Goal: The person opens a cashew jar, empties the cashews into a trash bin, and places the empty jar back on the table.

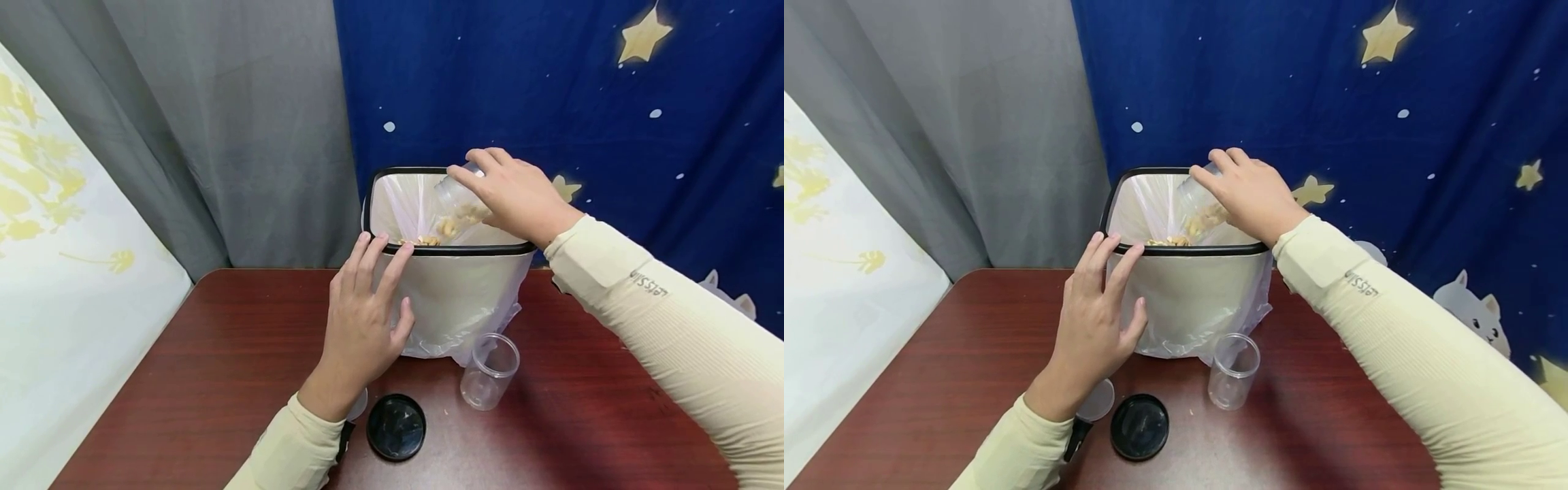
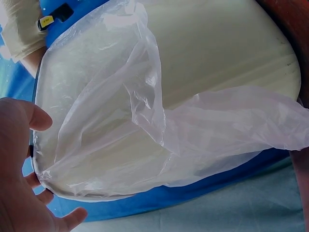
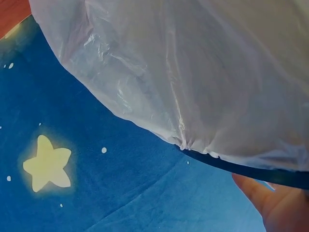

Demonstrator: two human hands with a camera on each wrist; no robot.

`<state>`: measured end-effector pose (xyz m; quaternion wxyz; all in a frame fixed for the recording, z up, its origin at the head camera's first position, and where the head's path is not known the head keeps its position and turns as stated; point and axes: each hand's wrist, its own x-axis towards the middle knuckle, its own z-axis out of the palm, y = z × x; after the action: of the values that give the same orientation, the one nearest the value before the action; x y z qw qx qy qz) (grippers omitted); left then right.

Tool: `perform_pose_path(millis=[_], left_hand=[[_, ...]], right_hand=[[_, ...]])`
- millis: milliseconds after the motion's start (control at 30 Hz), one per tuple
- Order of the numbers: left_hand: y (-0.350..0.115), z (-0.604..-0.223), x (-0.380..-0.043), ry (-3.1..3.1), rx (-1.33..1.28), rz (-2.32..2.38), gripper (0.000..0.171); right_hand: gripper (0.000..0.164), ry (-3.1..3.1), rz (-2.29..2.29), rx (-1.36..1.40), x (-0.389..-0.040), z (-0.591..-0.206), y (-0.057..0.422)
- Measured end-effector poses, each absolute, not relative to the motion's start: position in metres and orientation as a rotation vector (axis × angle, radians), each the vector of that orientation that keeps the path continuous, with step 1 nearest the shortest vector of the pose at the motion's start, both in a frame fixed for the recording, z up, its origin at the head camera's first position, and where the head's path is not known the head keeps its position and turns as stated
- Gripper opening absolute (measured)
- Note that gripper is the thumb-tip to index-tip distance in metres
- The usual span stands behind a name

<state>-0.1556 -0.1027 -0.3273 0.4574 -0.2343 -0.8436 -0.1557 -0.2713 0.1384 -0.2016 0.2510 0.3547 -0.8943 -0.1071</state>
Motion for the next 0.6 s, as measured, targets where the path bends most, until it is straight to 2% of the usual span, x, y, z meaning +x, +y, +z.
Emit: perform_pose_path(millis=[600], left_hand=[[-0.1025, -0.3283, -0.1551, -2.088, -0.577, -0.395, 0.07]], right_hand=[[0.091, -2.446, -0.292, 0.943, -0.2721, -0.2037, 0.138]])
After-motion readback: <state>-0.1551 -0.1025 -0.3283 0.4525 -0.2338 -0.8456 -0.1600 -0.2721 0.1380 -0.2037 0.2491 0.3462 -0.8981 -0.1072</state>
